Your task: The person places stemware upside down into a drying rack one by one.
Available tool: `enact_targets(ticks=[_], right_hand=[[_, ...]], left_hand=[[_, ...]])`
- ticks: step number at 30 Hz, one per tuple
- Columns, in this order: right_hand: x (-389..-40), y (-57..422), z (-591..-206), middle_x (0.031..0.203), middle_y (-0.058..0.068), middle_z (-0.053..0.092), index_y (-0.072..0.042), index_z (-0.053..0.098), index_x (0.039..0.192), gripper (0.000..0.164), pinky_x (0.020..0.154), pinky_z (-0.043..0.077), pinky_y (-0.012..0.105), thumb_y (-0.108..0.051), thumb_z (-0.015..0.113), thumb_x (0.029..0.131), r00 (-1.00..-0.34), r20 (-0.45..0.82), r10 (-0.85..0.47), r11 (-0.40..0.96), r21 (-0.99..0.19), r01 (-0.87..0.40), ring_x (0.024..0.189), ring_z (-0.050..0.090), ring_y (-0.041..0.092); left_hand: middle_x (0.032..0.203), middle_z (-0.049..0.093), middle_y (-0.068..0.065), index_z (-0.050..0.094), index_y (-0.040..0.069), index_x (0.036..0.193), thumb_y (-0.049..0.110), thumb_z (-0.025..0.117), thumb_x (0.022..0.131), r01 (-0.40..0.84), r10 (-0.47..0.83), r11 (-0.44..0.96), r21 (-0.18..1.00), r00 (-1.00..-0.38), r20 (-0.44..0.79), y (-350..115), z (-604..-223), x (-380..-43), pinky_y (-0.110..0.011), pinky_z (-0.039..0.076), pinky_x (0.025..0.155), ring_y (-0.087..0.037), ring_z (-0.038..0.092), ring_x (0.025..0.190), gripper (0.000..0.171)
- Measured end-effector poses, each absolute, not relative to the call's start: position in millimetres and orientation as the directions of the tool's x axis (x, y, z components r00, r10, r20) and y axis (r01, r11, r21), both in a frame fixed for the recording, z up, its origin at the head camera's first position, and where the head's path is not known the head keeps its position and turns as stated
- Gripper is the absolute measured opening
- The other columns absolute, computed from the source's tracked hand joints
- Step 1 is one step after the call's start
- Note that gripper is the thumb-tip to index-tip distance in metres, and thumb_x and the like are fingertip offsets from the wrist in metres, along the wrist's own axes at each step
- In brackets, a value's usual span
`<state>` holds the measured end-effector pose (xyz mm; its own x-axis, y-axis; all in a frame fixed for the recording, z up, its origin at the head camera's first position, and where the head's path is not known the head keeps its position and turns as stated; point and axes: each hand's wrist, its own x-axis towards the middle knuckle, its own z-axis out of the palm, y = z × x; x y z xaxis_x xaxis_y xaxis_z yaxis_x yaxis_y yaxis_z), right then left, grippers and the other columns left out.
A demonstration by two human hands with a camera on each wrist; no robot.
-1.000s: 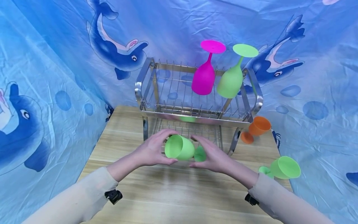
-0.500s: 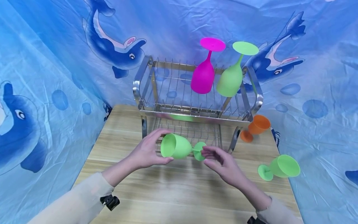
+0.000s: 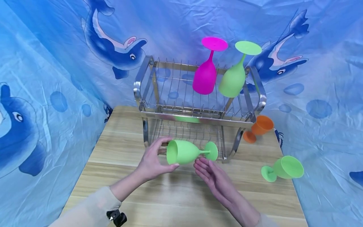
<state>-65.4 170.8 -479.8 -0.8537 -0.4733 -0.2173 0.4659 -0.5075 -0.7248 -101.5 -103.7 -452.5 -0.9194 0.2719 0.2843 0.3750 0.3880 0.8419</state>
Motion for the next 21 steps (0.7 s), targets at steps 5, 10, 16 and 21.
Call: enact_targets(ticks=[5,10,16,21], right_hand=[[-69,161,-481,0.157,0.02,0.017,0.003,0.008,0.152,0.069,0.117,0.027,0.034,-0.035,0.04,0.104,-0.869,-0.238,-0.434,-0.637,-0.601,0.483,0.144,0.024,0.027],[-75,151,-476,0.152,0.015,0.035,0.0,0.032,0.144,0.052,0.116,0.029,0.033,-0.029,0.045,0.103,-0.897,-0.251,-0.363,-0.747,-0.498,0.441,0.141,0.033,0.023],[-82,143,-468,0.119,0.003,0.064,-0.009,0.061,0.114,0.022,0.116,0.03,0.032,-0.024,0.049,0.101,-0.927,-0.246,-0.283,-0.798,-0.475,0.37,0.127,0.05,0.017],[-86,140,-463,0.115,0.002,0.063,-0.009,0.06,0.116,0.021,0.115,0.032,0.031,-0.02,0.052,0.1,-0.94,-0.26,-0.221,-0.787,-0.521,0.329,0.118,0.054,0.015]], left_hand=[[0.133,0.049,0.005,0.047,0.024,0.134,0.034,0.091,0.062,0.33,0.202,0.296,0.896,-0.939,0.279,-98,-457,-91,-0.027,0.055,0.089,-0.016,0.051,0.117,0.085],[0.134,0.049,0.004,0.046,0.024,0.134,0.028,0.091,0.063,0.32,0.156,0.237,0.917,-0.944,0.289,-93,-461,-84,-0.031,0.055,0.09,-0.017,0.052,0.117,0.084],[0.131,0.05,0.005,0.044,0.028,0.136,0.026,0.091,0.063,0.299,0.122,0.191,0.935,-0.952,0.28,-87,-463,-78,-0.032,0.055,0.091,-0.018,0.052,0.116,0.086],[0.132,0.05,0.005,0.044,0.028,0.136,0.025,0.091,0.064,0.299,0.105,0.155,0.942,-0.953,0.285,-86,-464,-76,-0.032,0.055,0.092,-0.019,0.052,0.117,0.086]])
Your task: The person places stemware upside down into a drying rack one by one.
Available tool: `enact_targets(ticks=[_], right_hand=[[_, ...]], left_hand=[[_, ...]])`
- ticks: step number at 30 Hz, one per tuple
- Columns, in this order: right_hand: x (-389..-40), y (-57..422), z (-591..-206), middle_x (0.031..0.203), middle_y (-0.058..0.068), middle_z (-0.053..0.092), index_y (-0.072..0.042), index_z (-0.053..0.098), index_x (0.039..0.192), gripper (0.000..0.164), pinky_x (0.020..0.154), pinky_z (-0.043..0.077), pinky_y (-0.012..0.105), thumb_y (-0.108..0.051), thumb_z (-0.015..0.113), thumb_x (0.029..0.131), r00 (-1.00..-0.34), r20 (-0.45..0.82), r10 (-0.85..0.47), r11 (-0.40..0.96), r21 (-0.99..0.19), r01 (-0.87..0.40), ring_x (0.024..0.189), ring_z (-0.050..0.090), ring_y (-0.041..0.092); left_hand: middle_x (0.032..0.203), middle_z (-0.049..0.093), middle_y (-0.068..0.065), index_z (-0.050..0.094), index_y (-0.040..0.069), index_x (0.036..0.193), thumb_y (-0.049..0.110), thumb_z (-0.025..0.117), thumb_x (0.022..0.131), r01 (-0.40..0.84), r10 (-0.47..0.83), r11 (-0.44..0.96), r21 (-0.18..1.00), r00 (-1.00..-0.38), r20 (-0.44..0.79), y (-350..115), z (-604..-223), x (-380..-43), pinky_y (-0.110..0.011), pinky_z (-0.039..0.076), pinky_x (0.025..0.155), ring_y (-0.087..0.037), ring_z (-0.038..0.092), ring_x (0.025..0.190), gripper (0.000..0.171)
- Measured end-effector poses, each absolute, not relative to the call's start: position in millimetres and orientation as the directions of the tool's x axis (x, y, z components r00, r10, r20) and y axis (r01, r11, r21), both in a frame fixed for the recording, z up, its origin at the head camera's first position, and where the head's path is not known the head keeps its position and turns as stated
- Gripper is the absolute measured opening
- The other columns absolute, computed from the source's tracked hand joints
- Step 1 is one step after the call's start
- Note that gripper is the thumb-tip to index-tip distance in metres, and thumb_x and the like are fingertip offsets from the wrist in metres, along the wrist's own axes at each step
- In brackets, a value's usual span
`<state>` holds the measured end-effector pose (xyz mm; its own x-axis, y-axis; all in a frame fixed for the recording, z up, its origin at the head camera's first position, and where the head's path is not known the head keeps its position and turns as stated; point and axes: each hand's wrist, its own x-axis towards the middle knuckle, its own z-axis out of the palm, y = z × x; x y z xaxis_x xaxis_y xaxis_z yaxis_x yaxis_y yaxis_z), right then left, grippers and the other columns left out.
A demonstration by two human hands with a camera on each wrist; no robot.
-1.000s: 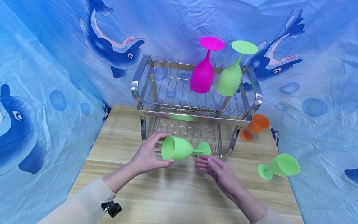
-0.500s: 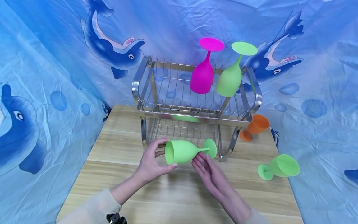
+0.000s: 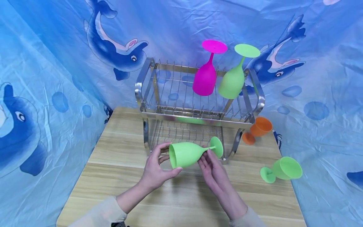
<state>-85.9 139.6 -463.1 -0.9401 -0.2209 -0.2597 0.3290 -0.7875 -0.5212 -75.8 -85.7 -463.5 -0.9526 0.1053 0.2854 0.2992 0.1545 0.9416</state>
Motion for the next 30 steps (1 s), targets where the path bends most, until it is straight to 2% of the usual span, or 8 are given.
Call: enact_targets(ticks=[4,12,19,27,30], right_hand=[[-89,139,-459,0.115,0.004,0.062,-0.007,0.059,0.116,0.021,0.113,0.034,0.03,-0.018,0.054,0.099,-0.946,-0.262,-0.19,-0.769,-0.559,0.31,0.113,0.056,0.015],[-96,136,-447,0.103,0.002,0.062,-0.01,0.061,0.098,0.008,0.104,0.044,0.025,-0.017,0.061,0.095,-0.953,-0.255,-0.161,-0.754,-0.592,0.286,0.098,0.058,0.012],[-98,131,-440,0.101,0.002,0.062,-0.011,0.063,0.091,0.006,0.106,0.043,0.025,-0.017,0.066,0.092,-0.95,-0.293,-0.106,-0.751,-0.602,0.27,0.096,0.057,0.011],[-100,129,-438,0.099,0.003,0.064,-0.011,0.066,0.091,0.004,0.101,0.046,0.023,-0.013,0.063,0.093,-0.958,-0.277,-0.076,-0.779,-0.583,0.23,0.094,0.059,0.012],[-99,130,-435,0.097,0.003,0.067,-0.012,0.067,0.088,0.009,0.093,0.051,0.023,-0.01,0.061,0.094,-0.97,-0.238,-0.047,-0.763,-0.618,0.188,0.092,0.062,0.013]], left_hand=[[0.133,0.049,0.004,0.043,0.027,0.136,0.023,0.09,0.065,0.295,0.105,0.116,0.949,-0.953,0.284,-86,-463,-74,-0.032,0.054,0.092,-0.019,0.053,0.118,0.085],[0.134,0.048,-0.004,0.041,0.017,0.137,0.014,0.089,0.066,0.278,0.096,0.062,0.958,-0.957,0.272,-87,-460,-70,-0.032,0.054,0.092,-0.024,0.053,0.119,0.086],[0.133,0.048,-0.011,0.04,0.004,0.135,0.003,0.085,0.068,0.24,0.09,0.042,0.97,-0.968,0.236,-85,-430,-62,-0.036,0.054,0.093,-0.032,0.052,0.119,0.081],[0.131,0.049,-0.013,0.037,0.003,0.135,0.002,0.084,0.068,0.22,0.082,-0.006,0.976,-0.972,0.219,-81,-429,-58,-0.038,0.053,0.094,-0.034,0.051,0.119,0.082],[0.132,0.047,-0.01,0.036,0.01,0.139,0.006,0.086,0.067,0.215,0.1,0.013,0.977,-0.972,0.212,-84,-439,-59,-0.037,0.053,0.095,-0.03,0.05,0.121,0.089]])
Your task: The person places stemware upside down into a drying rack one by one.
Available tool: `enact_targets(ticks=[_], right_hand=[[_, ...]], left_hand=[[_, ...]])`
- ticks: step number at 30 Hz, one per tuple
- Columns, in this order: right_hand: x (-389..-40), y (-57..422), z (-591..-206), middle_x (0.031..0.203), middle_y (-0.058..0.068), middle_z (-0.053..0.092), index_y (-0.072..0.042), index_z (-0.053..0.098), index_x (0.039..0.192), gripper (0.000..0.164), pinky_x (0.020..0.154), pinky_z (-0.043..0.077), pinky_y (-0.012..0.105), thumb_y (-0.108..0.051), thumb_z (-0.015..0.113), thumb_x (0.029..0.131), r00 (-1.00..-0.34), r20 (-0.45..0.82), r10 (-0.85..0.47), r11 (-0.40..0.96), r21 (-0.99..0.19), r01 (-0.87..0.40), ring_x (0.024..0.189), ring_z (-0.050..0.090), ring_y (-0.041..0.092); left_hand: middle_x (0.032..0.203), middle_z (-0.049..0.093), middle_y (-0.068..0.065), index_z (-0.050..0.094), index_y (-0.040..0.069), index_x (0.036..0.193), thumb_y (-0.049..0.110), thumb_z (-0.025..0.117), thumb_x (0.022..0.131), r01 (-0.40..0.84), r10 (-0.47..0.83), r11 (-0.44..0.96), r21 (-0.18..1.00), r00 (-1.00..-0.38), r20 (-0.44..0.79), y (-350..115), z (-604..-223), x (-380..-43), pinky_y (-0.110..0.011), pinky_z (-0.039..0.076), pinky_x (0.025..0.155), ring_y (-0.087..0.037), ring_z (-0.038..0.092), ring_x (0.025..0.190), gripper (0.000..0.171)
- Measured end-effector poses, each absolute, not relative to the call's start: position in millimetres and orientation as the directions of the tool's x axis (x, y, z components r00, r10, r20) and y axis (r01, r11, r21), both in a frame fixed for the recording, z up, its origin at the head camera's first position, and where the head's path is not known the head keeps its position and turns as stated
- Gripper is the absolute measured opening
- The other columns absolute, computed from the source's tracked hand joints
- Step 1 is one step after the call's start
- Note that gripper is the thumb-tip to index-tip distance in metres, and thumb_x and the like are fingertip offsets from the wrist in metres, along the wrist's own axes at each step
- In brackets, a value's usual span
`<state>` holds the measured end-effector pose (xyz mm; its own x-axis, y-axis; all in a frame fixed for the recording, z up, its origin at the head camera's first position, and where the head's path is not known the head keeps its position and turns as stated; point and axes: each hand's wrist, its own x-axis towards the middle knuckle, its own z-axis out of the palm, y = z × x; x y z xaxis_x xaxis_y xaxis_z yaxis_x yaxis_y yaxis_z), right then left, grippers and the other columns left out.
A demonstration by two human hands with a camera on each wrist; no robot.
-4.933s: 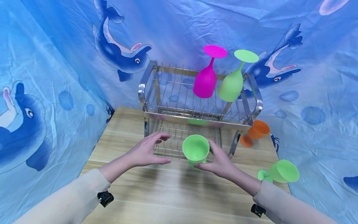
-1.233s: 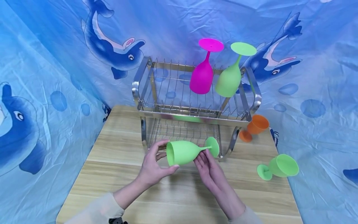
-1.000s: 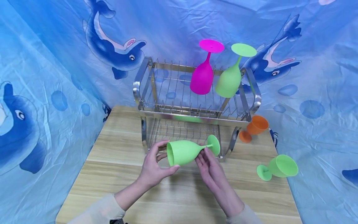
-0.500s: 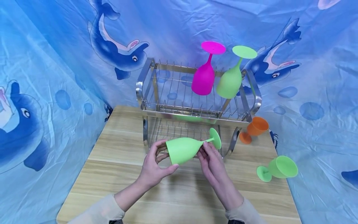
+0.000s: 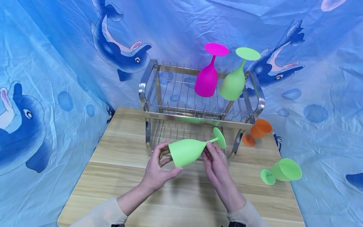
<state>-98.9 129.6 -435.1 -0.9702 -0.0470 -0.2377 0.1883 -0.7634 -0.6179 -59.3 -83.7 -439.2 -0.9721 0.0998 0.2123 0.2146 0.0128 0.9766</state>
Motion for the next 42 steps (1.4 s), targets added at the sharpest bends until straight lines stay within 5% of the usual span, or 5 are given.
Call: enact_targets(ticks=[7,24,29,38,42], right_hand=[[-95,128,-420,0.098,0.006,0.07,-0.01,0.066,0.086,0.013,0.091,0.054,0.029,-0.003,0.059,0.094,-0.996,-0.09,0.004,-0.659,-0.75,0.065,0.094,0.066,0.016],[-110,130,-316,0.098,0.01,0.07,-0.004,0.068,0.092,0.014,0.095,0.052,0.035,0.007,0.061,0.089,-0.949,0.315,-0.029,-0.498,-0.827,-0.259,0.101,0.066,0.026],[-134,124,-279,0.096,0.01,0.07,-0.002,0.068,0.091,0.003,0.096,0.05,0.037,-0.003,0.068,0.087,-0.907,0.415,-0.071,-0.309,-0.874,-0.376,0.098,0.065,0.027],[-182,104,-216,0.089,0.005,0.071,-0.002,0.072,0.098,0.013,0.079,0.053,0.026,-0.009,0.071,0.086,-0.87,0.478,-0.123,-0.008,-0.877,-0.481,0.083,0.062,0.018],[-205,97,-196,0.083,0.003,0.07,-0.002,0.073,0.096,0.013,0.07,0.052,0.025,-0.011,0.072,0.086,-0.837,0.531,-0.132,0.134,-0.827,-0.546,0.078,0.061,0.017]], left_hand=[[0.142,0.042,0.002,0.029,0.028,0.147,0.023,0.092,0.062,0.266,0.184,0.125,0.956,-0.953,0.241,-100,-452,-61,-0.034,0.051,0.098,-0.018,0.047,0.125,0.106],[0.135,0.047,-0.013,0.033,0.003,0.144,0.007,0.09,0.062,0.389,0.23,0.168,0.906,-0.909,0.348,-132,-415,-54,-0.047,0.051,0.096,-0.034,0.049,0.122,0.1],[0.135,0.048,-0.013,0.035,0.001,0.142,0.009,0.09,0.063,0.372,0.195,0.207,0.905,-0.922,0.335,-137,-418,-57,-0.046,0.05,0.097,-0.032,0.05,0.122,0.097],[0.137,0.046,-0.007,0.036,0.008,0.143,0.019,0.091,0.064,0.341,0.173,0.39,0.855,-0.939,0.296,-148,-421,-60,-0.025,0.05,0.096,-0.026,0.052,0.122,0.097],[0.134,0.047,-0.006,0.035,0.006,0.144,0.022,0.09,0.066,0.331,0.174,0.421,0.844,-0.943,0.283,-152,-421,-61,-0.027,0.051,0.096,-0.026,0.052,0.122,0.096]])
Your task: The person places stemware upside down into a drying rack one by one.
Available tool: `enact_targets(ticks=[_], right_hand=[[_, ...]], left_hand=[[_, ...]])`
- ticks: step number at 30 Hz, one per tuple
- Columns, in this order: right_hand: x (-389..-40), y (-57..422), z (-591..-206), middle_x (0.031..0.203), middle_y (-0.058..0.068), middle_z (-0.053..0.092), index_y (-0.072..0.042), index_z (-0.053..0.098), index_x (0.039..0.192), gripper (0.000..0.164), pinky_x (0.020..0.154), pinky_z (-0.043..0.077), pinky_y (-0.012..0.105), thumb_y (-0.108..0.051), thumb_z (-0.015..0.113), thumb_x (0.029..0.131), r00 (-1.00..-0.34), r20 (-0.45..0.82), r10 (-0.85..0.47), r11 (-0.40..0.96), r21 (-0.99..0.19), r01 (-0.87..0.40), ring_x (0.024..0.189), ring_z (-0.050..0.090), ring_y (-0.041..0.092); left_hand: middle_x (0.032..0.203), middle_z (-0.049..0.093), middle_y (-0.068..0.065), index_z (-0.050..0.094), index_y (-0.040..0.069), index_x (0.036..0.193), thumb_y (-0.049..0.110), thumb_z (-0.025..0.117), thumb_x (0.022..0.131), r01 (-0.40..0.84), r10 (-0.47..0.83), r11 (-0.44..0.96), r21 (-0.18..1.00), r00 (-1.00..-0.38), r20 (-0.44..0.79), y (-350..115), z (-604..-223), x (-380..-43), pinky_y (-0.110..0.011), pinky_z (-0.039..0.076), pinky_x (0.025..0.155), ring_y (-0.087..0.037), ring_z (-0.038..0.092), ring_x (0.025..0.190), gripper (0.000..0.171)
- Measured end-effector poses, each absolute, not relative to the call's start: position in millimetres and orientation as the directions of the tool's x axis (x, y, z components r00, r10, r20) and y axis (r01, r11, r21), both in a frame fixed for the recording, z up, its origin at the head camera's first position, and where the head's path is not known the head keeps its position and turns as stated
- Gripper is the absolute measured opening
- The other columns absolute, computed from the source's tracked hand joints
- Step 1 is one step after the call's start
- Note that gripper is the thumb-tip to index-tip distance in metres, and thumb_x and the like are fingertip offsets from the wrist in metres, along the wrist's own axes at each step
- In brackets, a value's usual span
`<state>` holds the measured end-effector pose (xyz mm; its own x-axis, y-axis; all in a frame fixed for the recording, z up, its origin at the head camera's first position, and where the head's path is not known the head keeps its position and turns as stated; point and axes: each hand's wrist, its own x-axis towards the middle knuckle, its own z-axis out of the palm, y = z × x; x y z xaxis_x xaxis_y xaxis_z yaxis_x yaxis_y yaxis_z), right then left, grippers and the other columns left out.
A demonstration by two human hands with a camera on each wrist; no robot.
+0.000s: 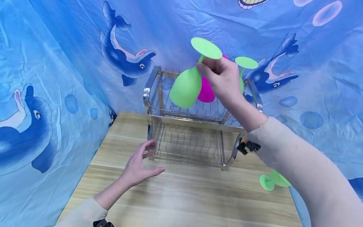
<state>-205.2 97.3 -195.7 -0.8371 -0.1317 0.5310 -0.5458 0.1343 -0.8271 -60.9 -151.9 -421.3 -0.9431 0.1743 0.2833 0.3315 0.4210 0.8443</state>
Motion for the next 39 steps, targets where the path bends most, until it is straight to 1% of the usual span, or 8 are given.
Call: enact_targets(ticks=[5,8,10,15,21,26,32,39], right_hand=[[-241,92,-195,0.091,0.002,0.072,-0.008,0.074,0.099,0.021,0.075,0.054,0.021,-0.025,0.073,0.086,-0.819,0.553,-0.154,0.386,-0.729,-0.565,0.084,0.065,0.01],[-257,83,-200,0.096,0.0,0.073,-0.012,0.074,0.102,0.022,0.081,0.054,0.016,-0.029,0.072,0.087,-0.824,0.537,-0.179,0.533,-0.651,-0.54,0.087,0.066,0.004],[-265,77,-207,0.096,-0.001,0.073,-0.014,0.074,0.103,0.022,0.08,0.052,0.013,-0.031,0.07,0.088,-0.83,0.524,-0.191,0.587,-0.617,-0.524,0.087,0.066,0.003],[-278,63,-222,0.095,-0.001,0.074,-0.014,0.074,0.103,0.022,0.078,0.052,0.012,-0.031,0.07,0.088,-0.841,0.519,-0.153,0.617,-0.615,-0.492,0.086,0.067,0.004],[-289,56,-231,0.096,-0.001,0.073,-0.014,0.073,0.104,0.023,0.082,0.052,0.015,-0.031,0.068,0.09,-0.865,0.49,-0.103,0.62,-0.648,-0.441,0.089,0.067,0.006],[-296,54,-235,0.098,-0.003,0.074,-0.017,0.073,0.105,0.022,0.086,0.05,0.016,-0.033,0.067,0.091,-0.871,0.48,-0.103,0.681,-0.605,-0.414,0.092,0.067,0.004],[-304,49,-242,0.1,-0.005,0.074,-0.018,0.074,0.105,0.022,0.088,0.05,0.017,-0.034,0.066,0.091,-0.868,0.486,-0.105,0.7,-0.584,-0.411,0.096,0.066,0.004],[-309,47,-249,0.099,-0.005,0.074,-0.019,0.074,0.105,0.022,0.091,0.048,0.018,-0.034,0.066,0.092,-0.859,0.504,-0.094,0.729,-0.552,-0.404,0.096,0.066,0.005]], left_hand=[[0.131,0.049,-0.007,0.036,0.005,0.143,0.021,0.09,0.066,0.332,0.19,0.417,0.846,-0.942,0.276,-152,-424,-65,-0.039,0.051,0.096,-0.033,0.05,0.121,0.095],[0.13,0.049,-0.007,0.036,0.006,0.143,0.02,0.09,0.066,0.329,0.192,0.414,0.849,-0.943,0.272,-152,-426,-66,-0.043,0.051,0.096,-0.031,0.05,0.121,0.094],[0.13,0.049,-0.007,0.036,0.008,0.143,0.021,0.089,0.067,0.326,0.19,0.412,0.851,-0.944,0.269,-152,-427,-66,-0.043,0.051,0.096,-0.031,0.051,0.121,0.094],[0.13,0.049,-0.007,0.037,0.009,0.143,0.022,0.089,0.068,0.323,0.193,0.418,0.849,-0.945,0.264,-154,-431,-66,-0.039,0.051,0.096,-0.031,0.051,0.122,0.092],[0.13,0.05,-0.008,0.038,0.006,0.142,0.02,0.089,0.068,0.324,0.19,0.419,0.848,-0.945,0.267,-154,-433,-67,-0.037,0.052,0.095,-0.031,0.051,0.121,0.091],[0.131,0.051,-0.009,0.038,0.002,0.142,0.02,0.089,0.068,0.325,0.181,0.402,0.856,-0.945,0.274,-154,-435,-67,-0.034,0.052,0.095,-0.032,0.052,0.12,0.091],[0.131,0.051,-0.01,0.039,0.003,0.141,0.02,0.089,0.068,0.33,0.174,0.403,0.854,-0.943,0.283,-155,-436,-68,-0.036,0.053,0.094,-0.034,0.053,0.12,0.09],[0.131,0.051,-0.008,0.039,0.006,0.141,0.021,0.088,0.068,0.324,0.177,0.403,0.856,-0.945,0.274,-156,-439,-68,-0.036,0.052,0.095,-0.031,0.052,0.121,0.09]])
